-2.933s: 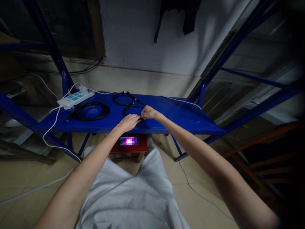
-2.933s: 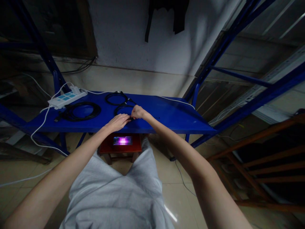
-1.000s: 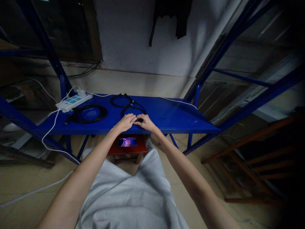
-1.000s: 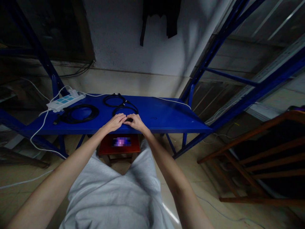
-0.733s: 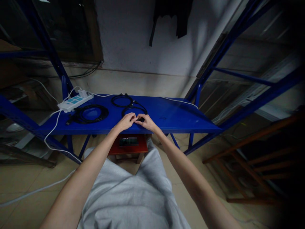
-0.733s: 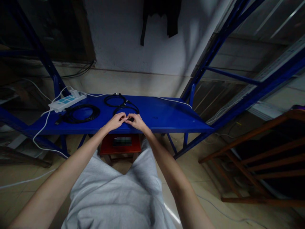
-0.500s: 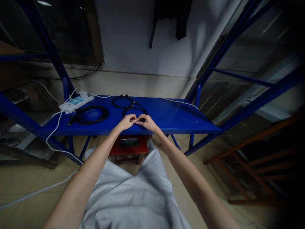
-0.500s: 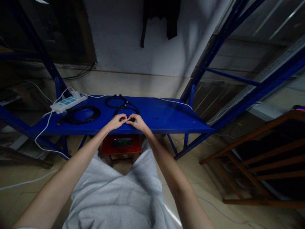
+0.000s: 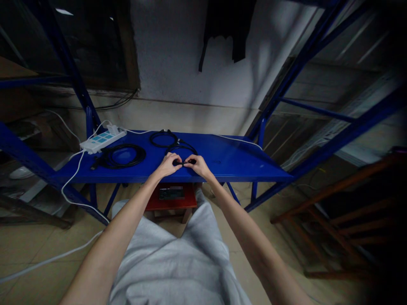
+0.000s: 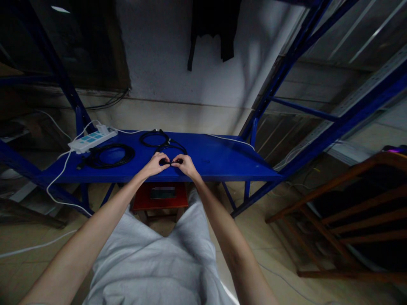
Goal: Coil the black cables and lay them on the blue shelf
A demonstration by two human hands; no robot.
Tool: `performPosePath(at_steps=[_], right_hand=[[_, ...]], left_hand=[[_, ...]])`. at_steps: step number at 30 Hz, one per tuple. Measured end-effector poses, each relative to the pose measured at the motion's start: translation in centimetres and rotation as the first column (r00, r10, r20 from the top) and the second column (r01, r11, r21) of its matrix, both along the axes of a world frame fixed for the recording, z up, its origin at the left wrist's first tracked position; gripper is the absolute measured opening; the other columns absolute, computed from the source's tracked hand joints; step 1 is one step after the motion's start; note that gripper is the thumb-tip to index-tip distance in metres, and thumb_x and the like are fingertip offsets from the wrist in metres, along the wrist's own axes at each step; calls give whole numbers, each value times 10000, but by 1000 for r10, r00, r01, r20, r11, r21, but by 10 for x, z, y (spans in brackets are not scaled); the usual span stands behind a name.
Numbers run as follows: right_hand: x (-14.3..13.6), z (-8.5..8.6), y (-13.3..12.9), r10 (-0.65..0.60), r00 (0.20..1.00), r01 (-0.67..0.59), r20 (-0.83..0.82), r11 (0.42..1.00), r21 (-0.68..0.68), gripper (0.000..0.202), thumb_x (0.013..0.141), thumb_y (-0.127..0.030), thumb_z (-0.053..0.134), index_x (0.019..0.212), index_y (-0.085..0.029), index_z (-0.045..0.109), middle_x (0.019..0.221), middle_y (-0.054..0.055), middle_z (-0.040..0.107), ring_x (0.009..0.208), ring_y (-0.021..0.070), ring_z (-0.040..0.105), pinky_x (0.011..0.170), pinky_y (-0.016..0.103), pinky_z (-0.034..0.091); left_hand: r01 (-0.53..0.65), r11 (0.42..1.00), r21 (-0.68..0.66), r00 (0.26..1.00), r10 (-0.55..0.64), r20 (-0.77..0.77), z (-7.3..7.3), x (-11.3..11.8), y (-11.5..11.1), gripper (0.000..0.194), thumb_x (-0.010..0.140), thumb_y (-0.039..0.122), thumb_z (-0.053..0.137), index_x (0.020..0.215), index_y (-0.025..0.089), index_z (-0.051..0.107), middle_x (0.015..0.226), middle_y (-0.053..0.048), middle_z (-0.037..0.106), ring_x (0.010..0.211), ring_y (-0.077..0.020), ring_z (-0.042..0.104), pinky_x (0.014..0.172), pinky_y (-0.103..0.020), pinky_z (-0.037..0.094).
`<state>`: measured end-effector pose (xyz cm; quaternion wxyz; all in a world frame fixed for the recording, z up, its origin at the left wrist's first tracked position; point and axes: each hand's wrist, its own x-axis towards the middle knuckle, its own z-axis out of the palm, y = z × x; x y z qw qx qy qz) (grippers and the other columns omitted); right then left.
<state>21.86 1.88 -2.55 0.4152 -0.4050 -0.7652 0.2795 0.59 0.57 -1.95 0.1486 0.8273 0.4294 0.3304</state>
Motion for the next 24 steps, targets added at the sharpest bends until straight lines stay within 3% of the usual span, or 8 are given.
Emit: performPosePath(at_steps=[6,18,24], right_hand=[[0,-3,1,24,1000,-23,-19,999,29,193,743,-324,802,851,-170,761,912,81,774,887,233,707,852,342,511],[-2,1,-2,57,997,-58,45,998,25,277,767,-454,818,866,-196,788,934,79,792,915,265,717,885,366,500],[-5,3,-4,82,996,-82,47,997,-2,344,731,-487,830,864,-179,750,910,69,770,881,237,691,851,342,500]], left_hand=[[-10,1000,20,987,13,-160,-1,2,-4,92,940,301,640,971,219,664,1014,-64,663,1049,-247,581,946,-395,449],[79,995,-57,995,-75,66,-3,1,2,181,891,349,696,825,181,677,887,-40,637,834,-183,603,805,-317,482],[3,998,-64,999,-6,-47,-3,2,4,95,903,292,655,873,203,663,957,-59,677,951,-230,621,870,-361,472]])
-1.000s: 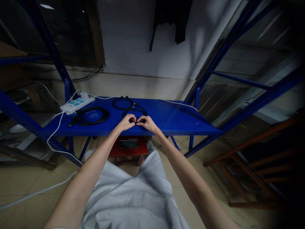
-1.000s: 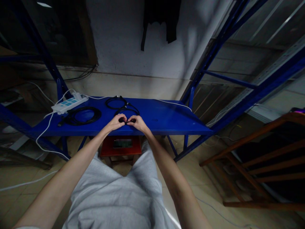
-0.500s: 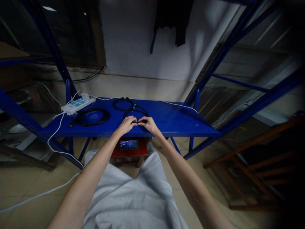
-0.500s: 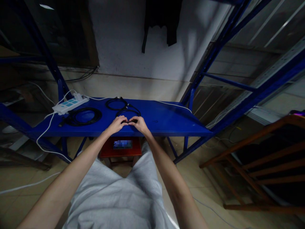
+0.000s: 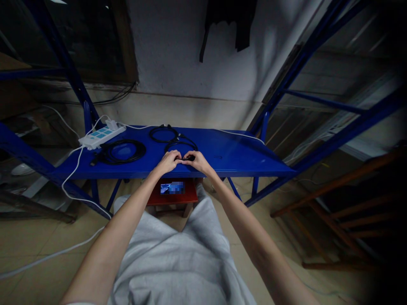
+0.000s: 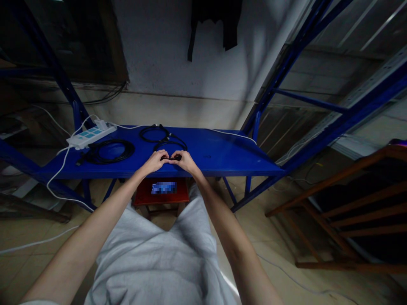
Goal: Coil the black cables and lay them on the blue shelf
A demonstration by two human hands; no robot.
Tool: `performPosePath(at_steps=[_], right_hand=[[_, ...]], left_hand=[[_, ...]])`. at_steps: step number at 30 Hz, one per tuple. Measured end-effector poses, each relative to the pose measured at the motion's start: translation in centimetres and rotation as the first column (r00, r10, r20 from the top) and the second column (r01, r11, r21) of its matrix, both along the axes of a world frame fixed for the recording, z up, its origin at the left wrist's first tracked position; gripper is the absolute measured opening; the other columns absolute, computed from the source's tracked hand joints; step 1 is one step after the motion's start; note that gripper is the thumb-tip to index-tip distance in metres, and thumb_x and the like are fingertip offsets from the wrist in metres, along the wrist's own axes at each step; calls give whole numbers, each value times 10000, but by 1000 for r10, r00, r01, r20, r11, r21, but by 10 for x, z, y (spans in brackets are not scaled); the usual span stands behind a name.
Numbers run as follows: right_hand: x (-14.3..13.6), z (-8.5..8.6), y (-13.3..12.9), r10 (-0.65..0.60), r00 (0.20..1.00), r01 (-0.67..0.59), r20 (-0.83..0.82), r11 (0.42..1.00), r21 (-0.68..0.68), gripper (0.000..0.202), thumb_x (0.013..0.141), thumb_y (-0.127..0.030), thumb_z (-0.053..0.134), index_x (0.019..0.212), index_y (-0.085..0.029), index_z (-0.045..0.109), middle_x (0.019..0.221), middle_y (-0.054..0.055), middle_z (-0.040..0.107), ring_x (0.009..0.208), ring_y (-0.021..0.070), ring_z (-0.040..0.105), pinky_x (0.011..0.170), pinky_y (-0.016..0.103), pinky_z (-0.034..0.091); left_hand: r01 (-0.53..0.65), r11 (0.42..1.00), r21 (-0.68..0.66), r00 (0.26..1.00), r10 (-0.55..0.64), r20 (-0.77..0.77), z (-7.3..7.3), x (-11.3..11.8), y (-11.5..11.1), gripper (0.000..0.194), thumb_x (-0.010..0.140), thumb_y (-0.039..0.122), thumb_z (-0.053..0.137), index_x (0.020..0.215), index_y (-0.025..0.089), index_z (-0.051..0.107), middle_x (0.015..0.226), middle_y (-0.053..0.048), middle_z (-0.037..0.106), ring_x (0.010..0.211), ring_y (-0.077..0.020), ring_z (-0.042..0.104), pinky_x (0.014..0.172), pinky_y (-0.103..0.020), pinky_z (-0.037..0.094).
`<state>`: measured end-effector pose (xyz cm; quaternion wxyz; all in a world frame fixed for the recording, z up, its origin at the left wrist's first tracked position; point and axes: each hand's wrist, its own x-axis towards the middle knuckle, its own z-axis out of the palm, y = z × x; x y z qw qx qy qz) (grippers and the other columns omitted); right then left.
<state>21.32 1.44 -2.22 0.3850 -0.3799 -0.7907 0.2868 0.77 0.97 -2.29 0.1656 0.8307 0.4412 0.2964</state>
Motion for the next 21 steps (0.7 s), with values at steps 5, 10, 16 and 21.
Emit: performPosePath(at_steps=[5,10,16,21], right_hand=[[0,0,1,-1,1000,1,-3,1000,12,340,746,-483,806,870,-175,734,916,69,758,893,238,677,856,343,492],[3,2,5,20,999,-21,-28,999,-40,325,891,-470,619,862,-167,732,890,58,753,859,220,662,837,332,490],[4,0,7,27,993,-35,-112,997,-74,294,836,-454,661,838,-165,714,862,54,734,826,207,649,814,324,491],[4,0,7,12,993,-25,-115,993,-113,305,805,-472,693,830,-169,712,852,54,734,808,199,638,792,321,494]], left_hand=[[-30,999,41,994,34,-104,-2,0,-2,92,954,290,586,927,212,627,1022,-72,686,1041,-259,608,948,-405,441],[-54,997,54,988,61,-140,-2,0,-4,108,984,314,552,976,225,611,970,-60,678,975,-247,619,955,-395,435],[-34,997,76,986,46,-161,-3,1,-5,113,993,322,540,1000,227,601,948,-58,673,954,-249,624,955,-393,423],[-28,997,66,987,38,-153,-2,2,-6,109,981,327,556,981,227,599,951,-58,668,950,-251,616,947,-394,418]])
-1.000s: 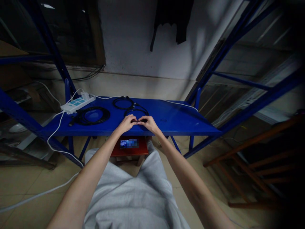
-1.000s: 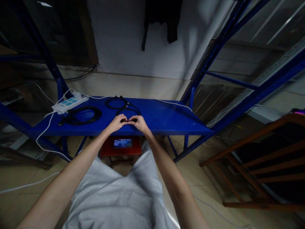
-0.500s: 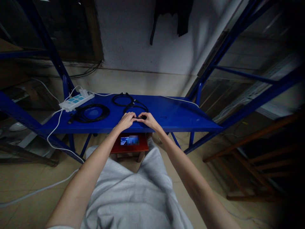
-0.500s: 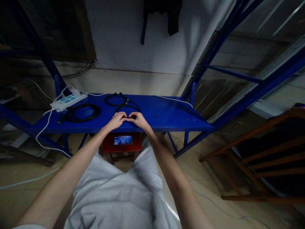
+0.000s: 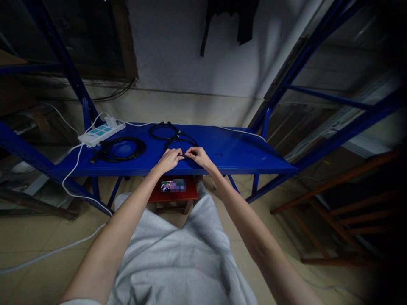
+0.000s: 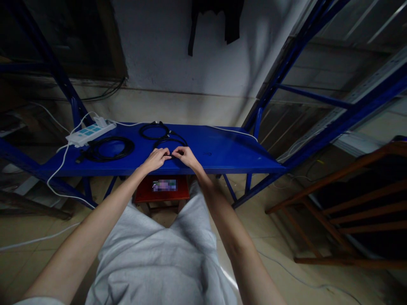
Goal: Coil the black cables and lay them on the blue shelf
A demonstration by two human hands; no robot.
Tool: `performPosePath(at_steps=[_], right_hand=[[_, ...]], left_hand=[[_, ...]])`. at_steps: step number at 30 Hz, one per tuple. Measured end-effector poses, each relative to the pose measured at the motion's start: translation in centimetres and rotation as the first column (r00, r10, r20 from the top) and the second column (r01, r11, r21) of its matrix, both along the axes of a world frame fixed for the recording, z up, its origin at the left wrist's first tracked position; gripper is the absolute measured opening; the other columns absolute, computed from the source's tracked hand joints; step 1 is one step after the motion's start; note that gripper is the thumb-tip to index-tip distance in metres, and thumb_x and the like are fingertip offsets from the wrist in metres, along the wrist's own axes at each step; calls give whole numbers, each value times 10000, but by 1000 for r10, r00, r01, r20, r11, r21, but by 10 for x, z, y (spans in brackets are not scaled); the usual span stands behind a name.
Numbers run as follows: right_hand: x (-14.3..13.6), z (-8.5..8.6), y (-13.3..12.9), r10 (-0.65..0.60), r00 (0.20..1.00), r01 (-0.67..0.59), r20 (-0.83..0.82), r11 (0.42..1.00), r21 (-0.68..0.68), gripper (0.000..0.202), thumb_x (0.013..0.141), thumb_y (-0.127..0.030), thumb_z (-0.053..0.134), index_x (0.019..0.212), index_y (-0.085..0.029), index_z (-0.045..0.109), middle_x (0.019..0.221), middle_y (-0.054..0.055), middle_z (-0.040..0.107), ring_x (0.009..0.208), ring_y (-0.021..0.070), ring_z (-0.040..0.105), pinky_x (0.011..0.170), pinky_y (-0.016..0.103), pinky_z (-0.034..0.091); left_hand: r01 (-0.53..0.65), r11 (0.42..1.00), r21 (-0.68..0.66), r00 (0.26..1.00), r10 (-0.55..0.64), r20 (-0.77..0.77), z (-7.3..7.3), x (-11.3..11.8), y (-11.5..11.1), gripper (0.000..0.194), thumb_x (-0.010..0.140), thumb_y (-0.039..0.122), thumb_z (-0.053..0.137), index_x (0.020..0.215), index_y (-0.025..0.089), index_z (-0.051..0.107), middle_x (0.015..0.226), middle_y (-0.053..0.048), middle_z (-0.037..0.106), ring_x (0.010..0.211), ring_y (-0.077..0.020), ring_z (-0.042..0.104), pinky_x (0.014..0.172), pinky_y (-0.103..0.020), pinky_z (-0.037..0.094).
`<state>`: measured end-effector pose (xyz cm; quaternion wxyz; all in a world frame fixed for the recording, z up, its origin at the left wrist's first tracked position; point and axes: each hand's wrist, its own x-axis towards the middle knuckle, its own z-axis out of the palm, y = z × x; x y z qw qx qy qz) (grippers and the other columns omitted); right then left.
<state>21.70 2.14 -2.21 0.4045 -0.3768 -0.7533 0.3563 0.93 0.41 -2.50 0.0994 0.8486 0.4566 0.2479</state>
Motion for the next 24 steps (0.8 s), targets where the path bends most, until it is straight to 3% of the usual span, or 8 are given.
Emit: performPosePath(at_steps=[10,18,24], right_hand=[[-11,-15,13,-94,996,94,0,995,-43,172,830,-361,584,773,-200,570,760,35,670,744,182,622,742,309,491],[-19,-17,11,-258,961,250,103,964,88,93,925,-280,439,840,-244,448,729,13,640,715,189,603,720,306,445],[-26,-13,13,-324,946,323,-28,946,-8,137,966,-350,420,873,-262,370,637,-41,571,624,167,579,702,295,432]], left_hand=[[30,999,-27,999,-29,21,3,3,-3,180,922,394,650,945,223,598,925,-38,660,907,-231,605,926,-385,409],[51,999,-11,999,-51,1,5,2,-4,113,946,320,620,991,216,609,1012,-48,687,996,-233,611,951,-382,401],[57,998,-3,998,-57,-40,6,2,-3,117,955,318,616,1011,215,610,1031,-53,694,1013,-241,614,955,-386,398]])
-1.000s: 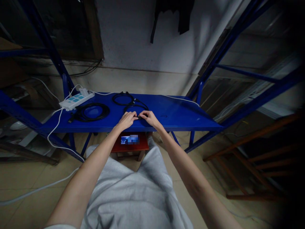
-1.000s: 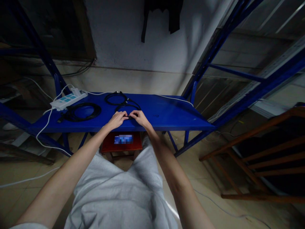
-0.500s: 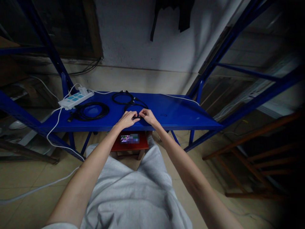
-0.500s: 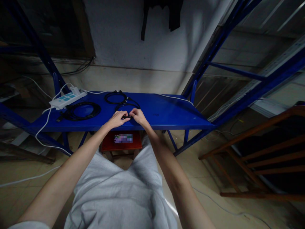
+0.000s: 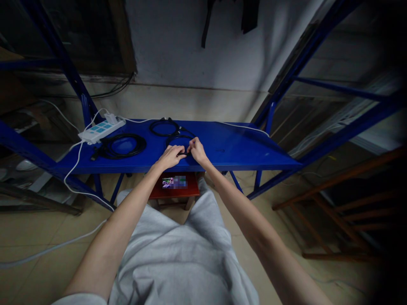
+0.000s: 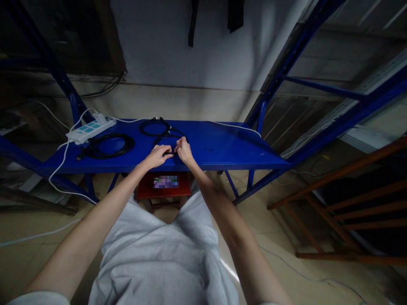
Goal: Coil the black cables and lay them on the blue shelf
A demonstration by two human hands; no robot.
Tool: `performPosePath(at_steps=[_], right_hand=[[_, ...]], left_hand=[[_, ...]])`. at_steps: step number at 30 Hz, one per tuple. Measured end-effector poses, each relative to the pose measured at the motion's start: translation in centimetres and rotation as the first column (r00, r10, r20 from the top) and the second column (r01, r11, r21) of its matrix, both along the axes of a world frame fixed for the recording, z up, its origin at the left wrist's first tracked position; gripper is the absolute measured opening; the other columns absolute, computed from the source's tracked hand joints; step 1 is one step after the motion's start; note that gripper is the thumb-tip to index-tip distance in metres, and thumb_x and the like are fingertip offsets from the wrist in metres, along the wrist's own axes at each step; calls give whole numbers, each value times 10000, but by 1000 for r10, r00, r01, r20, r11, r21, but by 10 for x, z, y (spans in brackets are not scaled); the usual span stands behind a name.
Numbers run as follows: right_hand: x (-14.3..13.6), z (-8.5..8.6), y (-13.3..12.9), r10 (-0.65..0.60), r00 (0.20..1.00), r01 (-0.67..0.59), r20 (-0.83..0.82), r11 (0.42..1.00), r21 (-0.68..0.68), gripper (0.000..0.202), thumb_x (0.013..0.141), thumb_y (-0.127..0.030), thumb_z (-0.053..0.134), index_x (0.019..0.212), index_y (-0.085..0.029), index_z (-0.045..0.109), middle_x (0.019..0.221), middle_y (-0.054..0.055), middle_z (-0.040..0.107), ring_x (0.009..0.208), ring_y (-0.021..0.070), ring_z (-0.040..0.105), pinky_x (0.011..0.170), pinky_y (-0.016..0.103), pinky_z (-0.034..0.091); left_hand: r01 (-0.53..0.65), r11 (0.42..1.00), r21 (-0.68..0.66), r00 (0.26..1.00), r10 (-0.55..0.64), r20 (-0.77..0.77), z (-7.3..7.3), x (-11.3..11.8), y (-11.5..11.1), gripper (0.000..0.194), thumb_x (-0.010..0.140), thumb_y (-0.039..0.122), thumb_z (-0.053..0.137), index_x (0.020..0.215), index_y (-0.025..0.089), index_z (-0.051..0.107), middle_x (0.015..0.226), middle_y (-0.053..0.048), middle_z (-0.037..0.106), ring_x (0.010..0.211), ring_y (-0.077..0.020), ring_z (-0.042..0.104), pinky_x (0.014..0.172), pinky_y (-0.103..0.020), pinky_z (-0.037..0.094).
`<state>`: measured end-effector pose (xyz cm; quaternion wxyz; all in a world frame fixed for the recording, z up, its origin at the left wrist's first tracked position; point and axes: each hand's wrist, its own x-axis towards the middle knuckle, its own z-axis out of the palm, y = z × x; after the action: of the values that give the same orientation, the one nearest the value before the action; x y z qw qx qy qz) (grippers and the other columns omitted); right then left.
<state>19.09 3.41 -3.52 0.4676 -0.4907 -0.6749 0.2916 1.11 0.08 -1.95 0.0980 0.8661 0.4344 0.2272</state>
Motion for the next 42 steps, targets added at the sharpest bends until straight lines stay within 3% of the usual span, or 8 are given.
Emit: performPosePath(at_steps=[6,11,16,22,25,33,36,42], right_hand=[[-1,1,0,-63,981,69,-183,997,23,276,933,-506,490,878,-237,466,599,-55,494,556,134,477,591,261,374],[1,3,-3,-18,993,24,-115,999,47,377,864,-570,581,791,-200,592,690,10,593,651,150,525,639,272,417],[0,3,-2,-30,999,32,-18,997,74,317,829,-484,630,741,-181,655,712,23,642,655,147,507,655,273,418],[-1,3,-1,28,997,-30,75,999,23,171,789,-294,630,721,-153,698,709,30,691,640,137,562,628,245,416],[1,9,0,66,982,-65,178,998,-12,132,760,-214,623,715,-147,728,703,30,714,650,142,605,629,233,422],[4,32,7,118,926,-84,358,991,-108,99,718,-173,685,776,-130,753,663,19,695,643,137,609,579,217,383],[7,36,12,212,905,-158,368,973,-171,78,729,-198,691,698,-131,716,639,9,663,612,122,563,566,221,368],[20,49,8,401,861,-372,313,916,-150,289,798,-351,733,607,-145,666,564,-26,545,585,106,439,581,246,343]], left_hand=[[-8,1000,13,999,9,-40,2,1,-2,124,969,331,601,1017,217,599,1034,-56,696,1019,-244,609,952,-386,400],[-15,1000,23,999,16,-44,4,2,-5,138,969,344,598,1011,213,603,1051,-63,696,1038,-246,609,963,-395,404],[-17,1000,24,999,17,-36,3,3,-4,235,963,438,601,970,203,608,1035,-63,696,1017,-249,614,963,-412,409],[-8,1000,30,999,10,-50,3,2,-3,171,983,371,571,985,205,613,1058,-66,703,1041,-248,606,953,-404,410],[-3,1000,30,998,5,-64,3,2,-4,163,998,355,542,980,209,613,1051,-67,701,1054,-251,599,958,-407,408],[-16,1000,12,999,16,-47,3,2,-2,138,996,326,532,980,213,609,1048,-61,691,1044,-249,601,971,-411,415],[-40,999,1,999,40,-34,3,1,-3,147,995,341,531,991,215,608,1014,-60,680,1017,-246,608,975,-409,421],[-79,997,-13,997,79,-13,4,1,-5,170,995,365,530,1008,214,607,1016,-71,663,995,-250,614,970,-405,433]])
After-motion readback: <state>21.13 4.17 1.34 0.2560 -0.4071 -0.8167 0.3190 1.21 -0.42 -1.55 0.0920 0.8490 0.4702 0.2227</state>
